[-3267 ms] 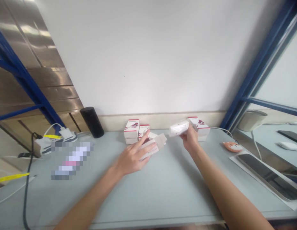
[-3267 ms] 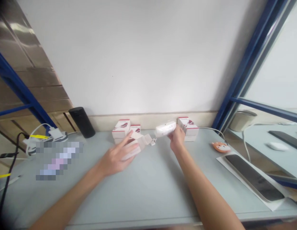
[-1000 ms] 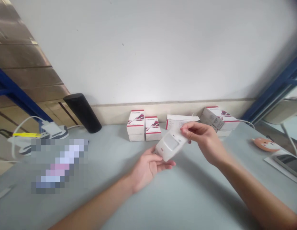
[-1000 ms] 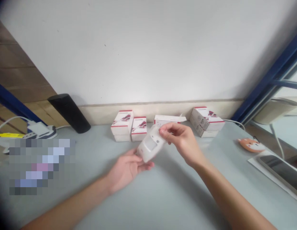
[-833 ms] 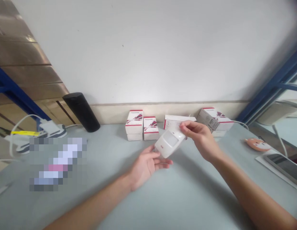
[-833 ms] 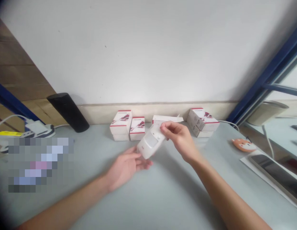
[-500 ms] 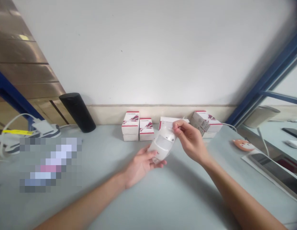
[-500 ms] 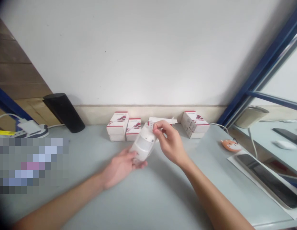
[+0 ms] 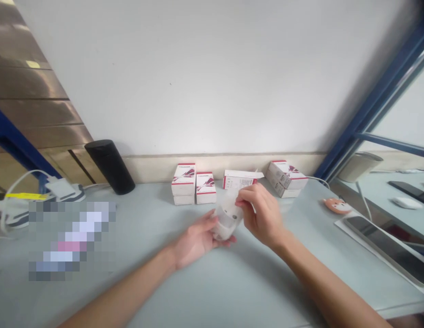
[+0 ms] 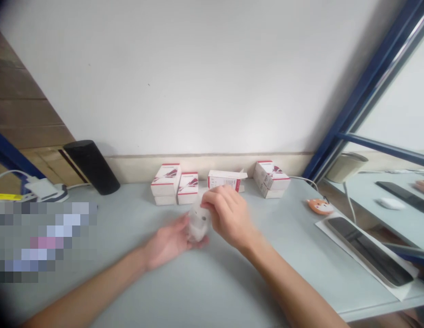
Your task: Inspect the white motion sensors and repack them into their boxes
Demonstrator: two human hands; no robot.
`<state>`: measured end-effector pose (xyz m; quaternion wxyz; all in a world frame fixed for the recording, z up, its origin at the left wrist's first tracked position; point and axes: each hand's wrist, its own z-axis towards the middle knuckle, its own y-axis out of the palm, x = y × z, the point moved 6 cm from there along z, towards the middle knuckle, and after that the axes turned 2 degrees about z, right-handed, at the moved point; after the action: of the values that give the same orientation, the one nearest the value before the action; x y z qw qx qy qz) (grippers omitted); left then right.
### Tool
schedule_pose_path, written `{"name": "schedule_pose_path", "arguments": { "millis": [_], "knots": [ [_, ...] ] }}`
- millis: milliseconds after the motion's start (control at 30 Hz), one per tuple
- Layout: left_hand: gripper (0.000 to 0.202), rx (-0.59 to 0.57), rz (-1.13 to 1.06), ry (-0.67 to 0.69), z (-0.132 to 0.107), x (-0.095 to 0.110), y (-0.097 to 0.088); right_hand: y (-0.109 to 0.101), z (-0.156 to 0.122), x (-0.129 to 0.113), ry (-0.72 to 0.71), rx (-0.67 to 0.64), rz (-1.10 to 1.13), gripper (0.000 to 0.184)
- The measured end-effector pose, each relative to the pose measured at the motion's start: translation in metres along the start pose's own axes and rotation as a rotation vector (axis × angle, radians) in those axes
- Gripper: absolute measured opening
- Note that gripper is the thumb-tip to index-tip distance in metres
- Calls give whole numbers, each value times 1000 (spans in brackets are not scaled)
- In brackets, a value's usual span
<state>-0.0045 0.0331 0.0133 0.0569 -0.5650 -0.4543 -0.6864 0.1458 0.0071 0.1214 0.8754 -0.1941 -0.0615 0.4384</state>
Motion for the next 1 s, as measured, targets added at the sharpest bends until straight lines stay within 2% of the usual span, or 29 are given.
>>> {"name": "schedule_pose_path", "arguments": {
  "millis": [67,200,400,500,567,733,800,900,1000],
  "knots": [
    [41,-38,-27,-32,0,-2,1,-3,0,-4,-28,45,-20,26],
    [41,-42,-30,-63,-1,-3,2,-9,-1,-4,-40,124,-93,27],
    [43,-68,13,-61,1,-4,3,-22,-9,19,73,308,-80,24],
    [43,-68,17,-50,2,-5,2,-22,-12,22,94,327,-58,23],
    [45,-76,6,-42,2,-6,1,-18,-7,19,81,290,-60,21],
    [45,-61,-58,-32,4,-8,-6,1,37,16,63,-30,37,16],
    [43,-15,-93,-34,5,-8,-12,0,61,20,42,-88,47,17],
    [38,53,-109,-27,7,-7,-19,-17,94,41,109,7,-39,14],
    [44,72,-101,-24,5,-5,-19,-33,103,85,322,164,-174,11]
  ]
}}
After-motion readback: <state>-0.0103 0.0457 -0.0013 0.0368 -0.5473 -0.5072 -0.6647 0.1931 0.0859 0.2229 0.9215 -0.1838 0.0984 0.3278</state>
